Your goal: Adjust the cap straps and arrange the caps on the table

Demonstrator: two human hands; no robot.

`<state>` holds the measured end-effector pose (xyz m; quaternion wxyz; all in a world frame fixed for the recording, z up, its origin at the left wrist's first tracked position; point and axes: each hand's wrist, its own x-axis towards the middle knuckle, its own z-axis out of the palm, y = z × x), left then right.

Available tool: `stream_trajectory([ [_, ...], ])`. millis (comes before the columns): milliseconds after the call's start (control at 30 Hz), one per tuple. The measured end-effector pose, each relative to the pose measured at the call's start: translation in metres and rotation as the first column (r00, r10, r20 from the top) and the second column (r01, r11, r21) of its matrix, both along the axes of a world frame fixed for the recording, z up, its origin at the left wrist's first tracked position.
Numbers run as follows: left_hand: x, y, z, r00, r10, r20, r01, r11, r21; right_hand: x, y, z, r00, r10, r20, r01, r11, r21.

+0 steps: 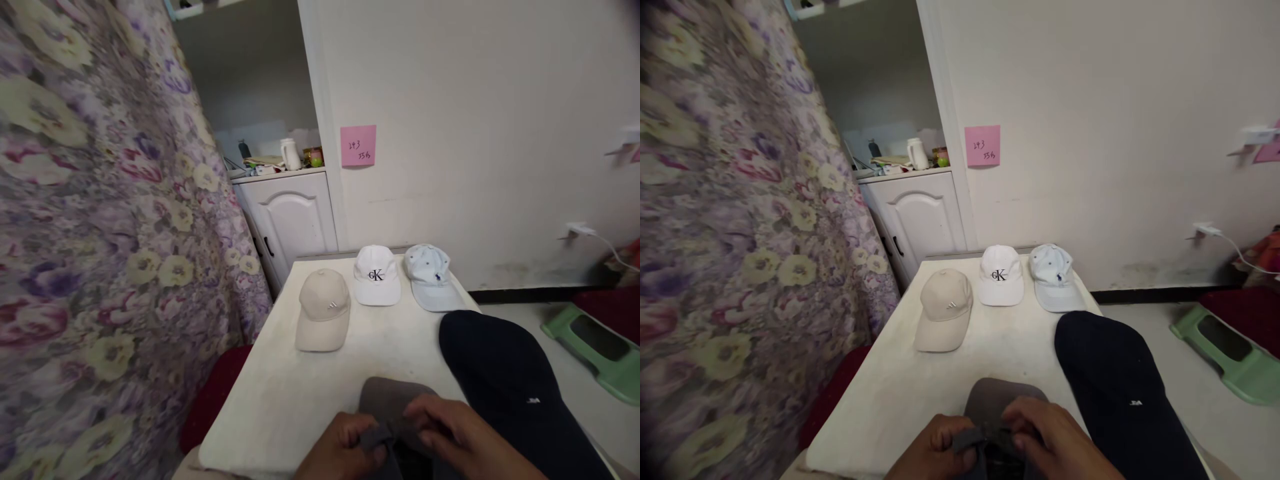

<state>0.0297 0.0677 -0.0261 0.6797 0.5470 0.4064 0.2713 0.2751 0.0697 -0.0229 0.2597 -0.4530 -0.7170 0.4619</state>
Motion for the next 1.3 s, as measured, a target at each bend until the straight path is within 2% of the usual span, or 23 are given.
stream_trajectory([
  [100, 0.003, 0.0, 0.001, 0.999, -0.035, 0.022, 0.036, 0.999, -0.026, -0.01, -0.004, 0.008, 0.996, 0.004, -0.091, -0.013, 0.996, -0.089],
  [200, 0.006, -0.002, 0.006, 0.998, -0.051, 0.028, 0.051, 0.999, -0.018, -0.021, -0.005, 0.014, 0.993, 0.001, -0.121, -0.013, 0.995, -0.097],
  [433, 0.004, -0.003, 0.008, 0.999, -0.012, -0.037, 0.012, 1.0, 0.01, -0.026, 0.0, 0.012, 0.98, -0.014, -0.2, -0.017, 0.988, -0.154],
  [533, 0.008, -0.005, 0.016, 0.991, 0.022, -0.134, -0.014, 0.998, 0.056, -0.025, 0.001, 0.015, 0.978, -0.017, -0.208, -0.015, 0.988, -0.151],
  [633, 0.012, -0.009, 0.025, 0.975, 0.114, -0.192, -0.087, 0.986, 0.143, -0.024, 0.001, 0.018, 0.974, -0.035, -0.222, 0.009, 0.993, -0.116],
  [800, 0.013, -0.019, 0.021, 0.981, 0.186, -0.044, -0.171, 0.956, 0.239, -0.023, 0.001, 0.016, 0.977, -0.036, -0.212, 0.028, 0.999, -0.04],
  [933, 0.012, -0.026, 0.014, 0.97, 0.208, -0.126, -0.174, 0.956, 0.238, -0.025, 0.0, 0.013, 0.986, -0.026, -0.167, 0.019, 0.999, -0.048],
  [1133, 0.009, -0.03, 0.022, 0.918, 0.245, -0.311, -0.193, 0.963, 0.19, -0.026, 0.001, 0.011, 0.993, 0.009, -0.121, -0.011, 1.0, -0.021],
  [1300, 0.015, -0.023, 0.02, 0.943, 0.21, -0.26, -0.18, 0.974, 0.136, -0.024, 0.001, 0.011, 0.996, 0.039, -0.083, -0.039, 0.999, 0.004],
])
